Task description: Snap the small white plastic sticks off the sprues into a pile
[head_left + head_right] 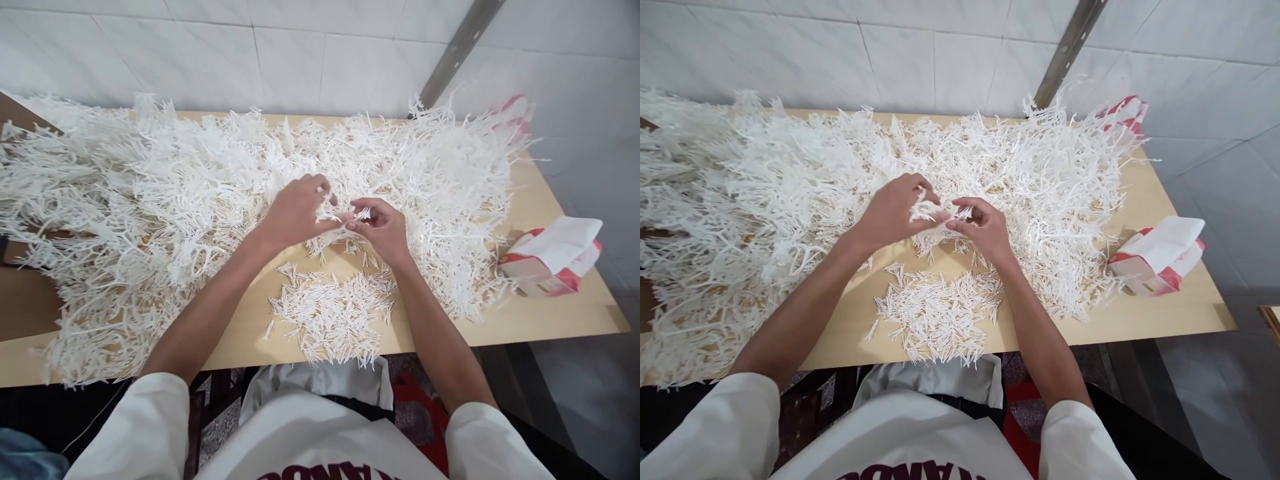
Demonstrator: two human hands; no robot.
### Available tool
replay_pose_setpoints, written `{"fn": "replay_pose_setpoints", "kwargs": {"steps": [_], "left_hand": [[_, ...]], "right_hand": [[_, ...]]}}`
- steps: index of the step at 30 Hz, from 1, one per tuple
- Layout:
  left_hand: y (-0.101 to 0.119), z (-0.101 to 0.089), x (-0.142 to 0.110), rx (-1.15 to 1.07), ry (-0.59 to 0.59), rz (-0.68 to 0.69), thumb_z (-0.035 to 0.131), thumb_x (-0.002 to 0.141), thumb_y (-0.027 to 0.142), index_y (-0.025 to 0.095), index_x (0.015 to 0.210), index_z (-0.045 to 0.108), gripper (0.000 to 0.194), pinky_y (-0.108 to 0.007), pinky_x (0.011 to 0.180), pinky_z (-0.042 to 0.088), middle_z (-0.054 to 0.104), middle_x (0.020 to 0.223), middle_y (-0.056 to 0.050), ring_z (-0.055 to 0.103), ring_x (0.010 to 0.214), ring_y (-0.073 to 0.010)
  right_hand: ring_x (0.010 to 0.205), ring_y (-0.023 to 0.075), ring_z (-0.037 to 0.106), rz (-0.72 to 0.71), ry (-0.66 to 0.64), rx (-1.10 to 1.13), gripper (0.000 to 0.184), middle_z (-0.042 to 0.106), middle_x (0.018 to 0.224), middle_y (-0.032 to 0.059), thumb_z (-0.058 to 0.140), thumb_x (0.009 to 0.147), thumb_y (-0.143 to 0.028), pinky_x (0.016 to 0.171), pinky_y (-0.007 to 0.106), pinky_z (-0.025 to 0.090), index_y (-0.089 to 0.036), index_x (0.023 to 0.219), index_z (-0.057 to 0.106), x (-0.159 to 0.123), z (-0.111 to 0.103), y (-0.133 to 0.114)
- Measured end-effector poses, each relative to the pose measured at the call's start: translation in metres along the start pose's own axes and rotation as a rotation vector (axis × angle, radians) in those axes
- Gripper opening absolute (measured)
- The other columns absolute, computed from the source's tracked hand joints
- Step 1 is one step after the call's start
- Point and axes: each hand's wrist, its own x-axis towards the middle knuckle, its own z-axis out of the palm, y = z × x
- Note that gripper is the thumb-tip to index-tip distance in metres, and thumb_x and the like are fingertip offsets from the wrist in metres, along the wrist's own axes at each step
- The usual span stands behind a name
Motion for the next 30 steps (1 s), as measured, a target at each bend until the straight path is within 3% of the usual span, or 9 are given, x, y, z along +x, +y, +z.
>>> {"fn": "replay_pose_setpoints", "kwargs": {"steps": [2, 5, 9, 13, 15, 18, 22, 30], "left_hand": [[0.011, 0.012, 0.000, 0.042, -0.094, 0.041, 0.057, 0.079, 0.061, 0.018, 0.099, 0.062, 0.047, -0.035, 0.085, 0.041, 0.063, 0.111, -0.009, 0.058, 0.099, -0.0231], [0.013, 0.028, -0.001, -0.030, -0.166, -0.118, 0.057, 0.082, 0.055, 0.018, 0.114, 0.054, 0.048, -0.033, 0.079, 0.042, 0.067, 0.097, -0.007, 0.061, 0.084, -0.0202], [-0.002, 0.038, -0.001, -0.082, -0.172, -0.124, 0.052, 0.086, 0.034, 0.019, 0.104, 0.057, 0.024, -0.036, 0.087, 0.040, 0.068, 0.092, -0.004, 0.062, 0.086, -0.0190], [-0.010, 0.039, -0.001, -0.004, -0.130, -0.139, 0.056, 0.079, 0.024, 0.019, 0.103, 0.058, 0.024, -0.047, 0.099, 0.032, 0.064, 0.109, -0.007, 0.054, 0.111, -0.0266], [-0.007, 0.038, -0.001, -0.108, -0.161, -0.142, 0.058, 0.077, 0.023, 0.020, 0.110, 0.055, 0.033, -0.045, 0.099, 0.033, 0.060, 0.118, -0.008, 0.051, 0.116, -0.0259], [-0.001, 0.038, -0.002, -0.423, -0.254, -0.138, 0.063, 0.077, 0.037, 0.022, 0.118, 0.050, 0.045, -0.034, 0.087, 0.043, 0.060, 0.119, -0.006, 0.055, 0.102, -0.0196], [0.001, 0.047, -0.003, -0.582, -0.071, -0.217, 0.049, 0.087, 0.052, 0.021, 0.102, 0.058, 0.036, -0.028, 0.077, 0.042, 0.064, 0.098, -0.003, 0.055, 0.085, -0.0136], [-0.003, 0.056, -0.005, -0.560, 0.058, -0.205, 0.051, 0.087, 0.054, 0.020, 0.087, 0.063, 0.037, -0.026, 0.069, 0.040, 0.063, 0.079, 0.000, 0.052, 0.071, -0.0112]], "right_hand": [[0.063, 0.0084, 0.054, 0.008, 0.062, -0.024, 0.031, 0.068, 0.084, -0.0018, 0.079, 0.066, -0.045, 0.057, 0.025, 0.049, -0.027, 0.090, 0.071, -0.002, 0.005, 0.001], [0.072, 0.0106, 0.062, -0.008, 0.078, 0.004, 0.028, 0.070, 0.091, -0.0009, 0.071, 0.075, -0.047, 0.068, 0.028, 0.055, -0.028, 0.097, 0.070, -0.003, 0.006, 0.000], [0.087, 0.0130, 0.066, -0.076, 0.062, -0.064, 0.025, 0.071, 0.098, -0.0006, 0.063, 0.084, -0.044, 0.082, 0.032, 0.056, -0.031, 0.104, 0.069, -0.001, 0.002, -0.004], [0.090, 0.0140, 0.064, -0.211, 0.125, -0.301, 0.018, 0.069, 0.096, 0.0003, 0.064, 0.083, -0.043, 0.082, 0.033, 0.055, -0.031, 0.095, 0.072, -0.001, 0.001, -0.004], [0.083, 0.0130, 0.064, -0.210, 0.133, -0.320, 0.019, 0.070, 0.093, -0.0001, 0.064, 0.083, -0.043, 0.079, 0.032, 0.055, -0.031, 0.095, 0.072, -0.001, 0.002, -0.002], [0.077, 0.0116, 0.065, -0.126, 0.142, -0.217, 0.021, 0.072, 0.090, -0.0013, 0.065, 0.082, -0.043, 0.077, 0.030, 0.055, -0.028, 0.097, 0.070, -0.003, 0.006, 0.000], [0.077, 0.0108, 0.064, -0.035, 0.109, -0.112, 0.023, 0.070, 0.086, -0.0027, 0.065, 0.082, -0.043, 0.072, 0.028, 0.052, -0.028, 0.098, 0.066, -0.004, 0.010, 0.000], [0.084, 0.0116, 0.058, -0.043, 0.130, -0.085, 0.020, 0.060, 0.090, -0.0004, 0.062, 0.084, -0.045, 0.074, 0.027, 0.048, -0.025, 0.087, 0.061, -0.003, 0.013, -0.001]]}}
